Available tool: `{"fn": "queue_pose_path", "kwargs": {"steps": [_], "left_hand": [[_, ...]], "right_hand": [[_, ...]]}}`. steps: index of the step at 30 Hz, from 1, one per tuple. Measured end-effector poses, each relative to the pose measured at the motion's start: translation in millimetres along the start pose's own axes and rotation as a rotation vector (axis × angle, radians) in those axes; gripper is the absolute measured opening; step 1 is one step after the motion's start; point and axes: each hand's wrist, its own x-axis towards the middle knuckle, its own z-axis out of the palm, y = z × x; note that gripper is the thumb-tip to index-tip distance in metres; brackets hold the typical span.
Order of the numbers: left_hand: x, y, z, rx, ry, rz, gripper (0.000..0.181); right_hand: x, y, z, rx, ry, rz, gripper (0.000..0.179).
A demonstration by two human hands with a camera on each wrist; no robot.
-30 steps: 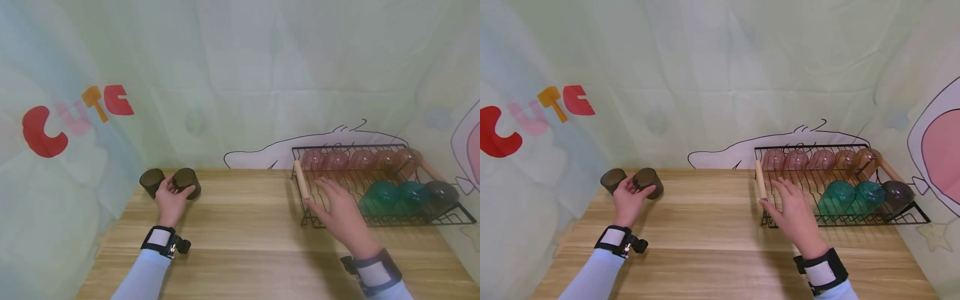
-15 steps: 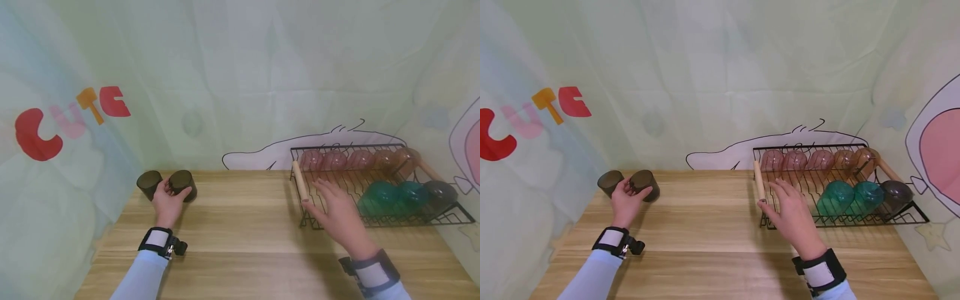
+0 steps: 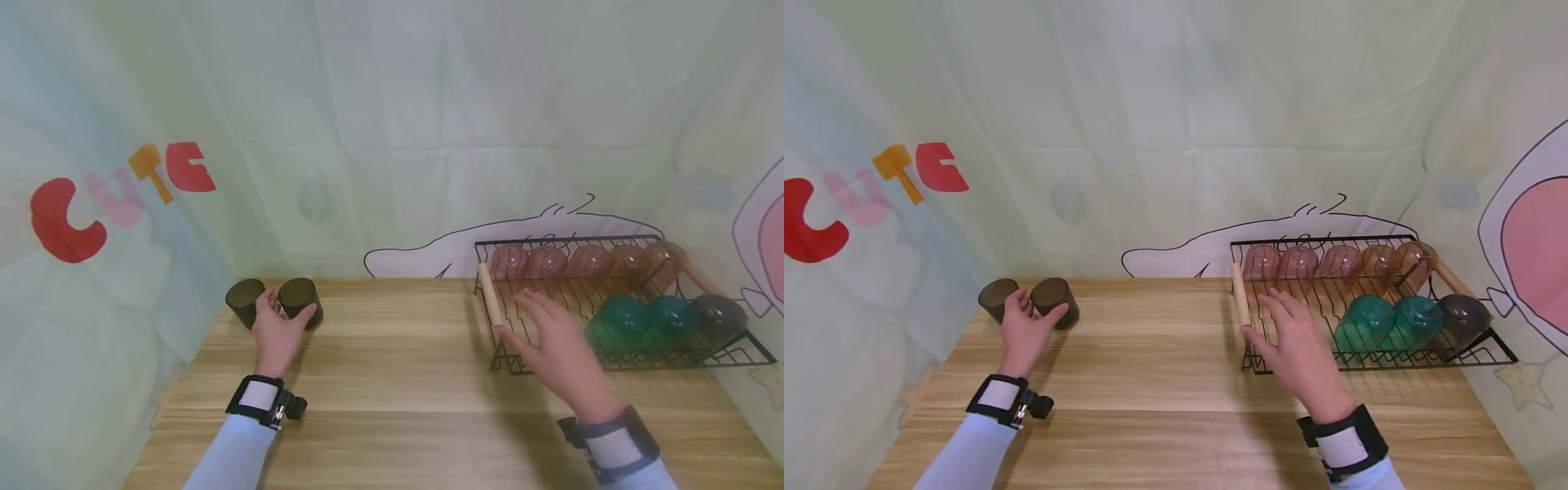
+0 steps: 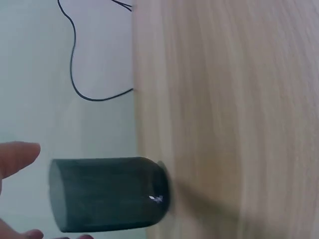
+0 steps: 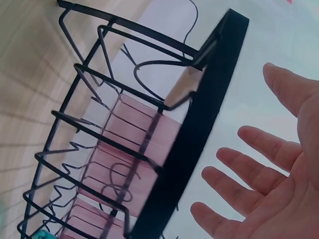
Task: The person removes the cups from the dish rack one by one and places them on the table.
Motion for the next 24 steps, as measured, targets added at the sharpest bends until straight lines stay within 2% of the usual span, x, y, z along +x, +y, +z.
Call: {"fn": "queue_pose_path", "kwargs": {"steps": [4, 9, 13, 18, 21, 24], "left_hand": [[-10.1, 16.4, -3.6, 0.049, 0.038, 0.080, 0.086], [-28.1, 43.0, -6.3, 0.052, 0.044, 0.245, 0.076], [-45.1, 60.7, -4.2, 0.059, 0.012, 0.334, 0.072], [-64.6, 73.3, 4.5, 0.076, -0.042, 0.428, 0.074], [-75.7, 78.2, 11.7, 0.090, -0.085, 0.463, 0.074], [-86.5, 80.8, 19.6, 0.096, -0.145, 0.462, 0.074]], "right_hand": [[2.2, 4.1, -7.0, -0.020, 0.020, -0.016, 0.069], [4.7, 9.9, -21.9, -0.053, 0.034, -0.018, 0.065], [6.5, 13.5, -33.1, -0.083, 0.035, -0.023, 0.062], [8.2, 22.8, -44.8, -0.141, 0.021, 0.002, 0.061], [8.3, 31.7, -51.2, -0.185, -0.004, 0.030, 0.063], [6.5, 42.5, -56.5, -0.218, -0.053, 0.058, 0.066]]}}
